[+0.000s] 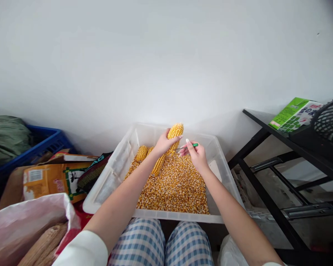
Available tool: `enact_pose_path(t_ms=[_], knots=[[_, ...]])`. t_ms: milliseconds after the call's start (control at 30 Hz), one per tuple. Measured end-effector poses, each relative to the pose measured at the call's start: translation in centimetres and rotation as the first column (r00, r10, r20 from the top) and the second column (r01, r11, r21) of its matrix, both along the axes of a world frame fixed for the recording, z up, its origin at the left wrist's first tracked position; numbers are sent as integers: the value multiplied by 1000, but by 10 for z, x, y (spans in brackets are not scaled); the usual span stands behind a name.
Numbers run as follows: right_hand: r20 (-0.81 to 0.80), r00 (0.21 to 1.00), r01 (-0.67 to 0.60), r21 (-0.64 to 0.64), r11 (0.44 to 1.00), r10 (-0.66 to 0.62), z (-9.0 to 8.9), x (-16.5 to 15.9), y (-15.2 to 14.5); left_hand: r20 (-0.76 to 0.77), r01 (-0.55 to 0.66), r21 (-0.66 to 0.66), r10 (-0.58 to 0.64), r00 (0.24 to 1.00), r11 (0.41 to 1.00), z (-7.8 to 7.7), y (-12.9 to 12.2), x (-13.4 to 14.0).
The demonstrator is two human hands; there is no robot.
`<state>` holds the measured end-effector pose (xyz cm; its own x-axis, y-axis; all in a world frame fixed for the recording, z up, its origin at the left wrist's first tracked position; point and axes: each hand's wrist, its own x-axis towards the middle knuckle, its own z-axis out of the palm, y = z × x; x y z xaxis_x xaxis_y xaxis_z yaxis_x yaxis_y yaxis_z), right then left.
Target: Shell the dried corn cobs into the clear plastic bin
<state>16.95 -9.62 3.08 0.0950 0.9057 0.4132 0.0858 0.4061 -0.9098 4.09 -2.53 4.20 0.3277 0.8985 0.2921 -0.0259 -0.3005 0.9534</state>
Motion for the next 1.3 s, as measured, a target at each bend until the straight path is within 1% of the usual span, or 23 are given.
enact_pose_path(t_ms=[33,100,133,200,300,367,500,633,700,800,867,967,1067,1200,1300], knots=[[-41,999,-14,-29,999,12,0,2,2,-31,29,43,-28,999,999,1,-2,0],[-74,997,-30,-68,997,25,0,5,4,-98,95,97,-86,991,991,1,-3,1],[-70,997,-32,-81,996,27,1,6,4,-124,109,107,-95,988,988,0,-3,1],[-49,999,-21,-89,996,17,4,7,3,-149,89,104,-73,986,991,-3,-1,2],[-30,999,21,-63,998,-23,8,5,0,-94,13,52,-8,996,999,-7,4,3],[-22,999,37,-37,999,-38,10,3,-3,-35,-12,-8,11,999,1000,-9,8,3],[0,1000,27,3,1000,-27,11,-2,-6,45,-10,-98,15,999,995,-11,13,2],[17,999,34,63,997,-35,10,-4,-9,99,-14,-132,27,995,991,-12,13,2],[56,997,40,84,996,-44,9,-4,-10,116,-14,-149,31,993,989,-12,14,2],[126,991,39,91,995,-50,6,-4,-11,127,-14,-174,37,991,985,-12,16,3],[133,990,41,90,995,-53,5,-4,-10,128,-18,-176,41,991,984,-12,16,3],[119,992,24,80,997,-34,5,-5,-9,117,-16,-155,34,992,988,-12,16,2],[76,997,-4,41,999,1,6,-4,-7,84,-13,-117,23,996,993,-11,13,2],[-57,998,-17,-54,998,14,4,0,-1,8,13,-13,-13,1000,1000,-7,6,3],[-97,995,-50,-139,989,37,-1,1,3,-50,51,68,-48,998,996,-3,1,4]])
